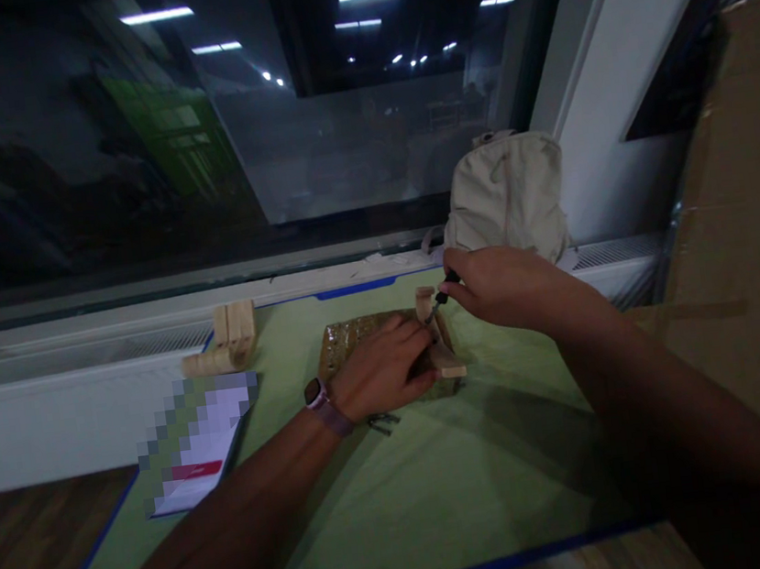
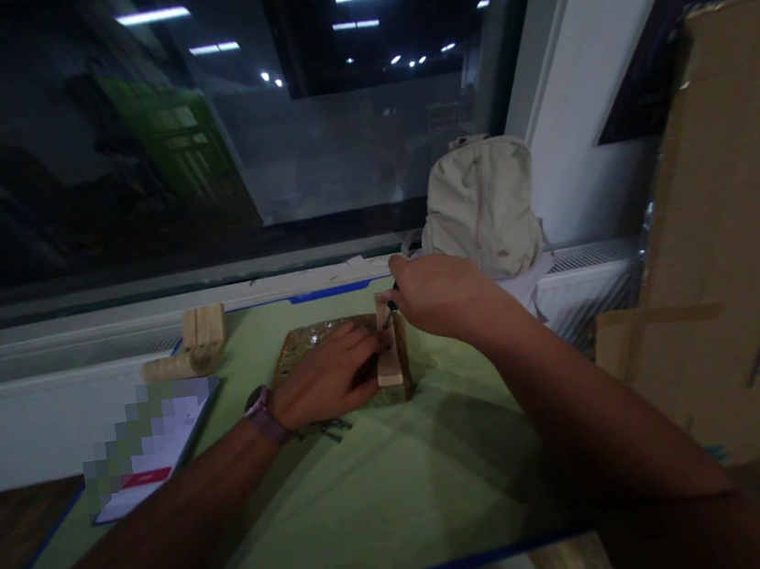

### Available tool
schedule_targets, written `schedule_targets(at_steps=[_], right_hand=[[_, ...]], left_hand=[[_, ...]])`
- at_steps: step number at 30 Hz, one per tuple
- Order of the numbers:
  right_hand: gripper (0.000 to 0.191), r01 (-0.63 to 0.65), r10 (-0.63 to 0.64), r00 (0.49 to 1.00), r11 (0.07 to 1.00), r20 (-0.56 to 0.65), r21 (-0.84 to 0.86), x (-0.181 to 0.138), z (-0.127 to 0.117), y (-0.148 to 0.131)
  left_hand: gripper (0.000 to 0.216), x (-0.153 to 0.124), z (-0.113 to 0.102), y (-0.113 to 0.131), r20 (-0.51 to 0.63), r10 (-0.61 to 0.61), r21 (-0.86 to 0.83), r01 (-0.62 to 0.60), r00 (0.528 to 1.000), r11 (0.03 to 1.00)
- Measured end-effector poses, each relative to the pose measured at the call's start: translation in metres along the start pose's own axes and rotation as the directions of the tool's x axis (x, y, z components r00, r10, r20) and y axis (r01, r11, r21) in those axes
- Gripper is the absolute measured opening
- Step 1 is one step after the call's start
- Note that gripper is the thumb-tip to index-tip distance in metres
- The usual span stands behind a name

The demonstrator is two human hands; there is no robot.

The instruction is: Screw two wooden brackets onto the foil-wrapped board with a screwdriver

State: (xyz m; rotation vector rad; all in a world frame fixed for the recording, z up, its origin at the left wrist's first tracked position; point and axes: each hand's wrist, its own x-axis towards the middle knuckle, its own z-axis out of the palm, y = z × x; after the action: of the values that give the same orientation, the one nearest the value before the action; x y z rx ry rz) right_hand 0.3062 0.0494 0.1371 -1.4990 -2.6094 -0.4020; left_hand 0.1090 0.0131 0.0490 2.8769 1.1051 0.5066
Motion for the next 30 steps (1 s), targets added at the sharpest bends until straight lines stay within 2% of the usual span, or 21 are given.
schedule_targets(at_steps=[4, 11, 17, 24, 30], right_hand=[[0.037, 0.002, -0.002, 1.0, 1.0, -0.03, 0.01, 0.005, 0.004, -0.004], [0.032, -0.032, 0.035, 0.998, 0.999, -0.051, 0.042, 0.012, 0.009, -0.006], [0.041, -0.064, 0.063, 0.996, 0.998, -0.055, -0.013, 0.012, 0.006, -0.006], [0.057, -0.158, 0.158, 0.987, 0.987, -0.015, -0.029, 0.016, 0.009, 0.0], [0.057, -0.167, 0.166, 0.985, 0.985, -0.037, -0.043, 0.018, 0.012, 0.001]], left_hand=[[0.032, -0.001, 0.001, 0.0, -0.008, -0.003, 0.009, 0.003, 1.0, 1.0], [0.029, 0.0, 0.0, 0.001, -0.001, -0.007, 0.0, 0.007, 1.0, 1.0], [0.029, 0.0, 0.001, 0.0, 0.004, 0.006, -0.006, -0.006, 1.0, 1.0], [0.029, 0.0, -0.002, 0.003, 0.022, -0.007, -0.012, 0.007, 1.0, 1.0], [0.028, 0.0, -0.001, 0.001, 0.0, 0.003, -0.005, -0.003, 1.0, 1.0]])
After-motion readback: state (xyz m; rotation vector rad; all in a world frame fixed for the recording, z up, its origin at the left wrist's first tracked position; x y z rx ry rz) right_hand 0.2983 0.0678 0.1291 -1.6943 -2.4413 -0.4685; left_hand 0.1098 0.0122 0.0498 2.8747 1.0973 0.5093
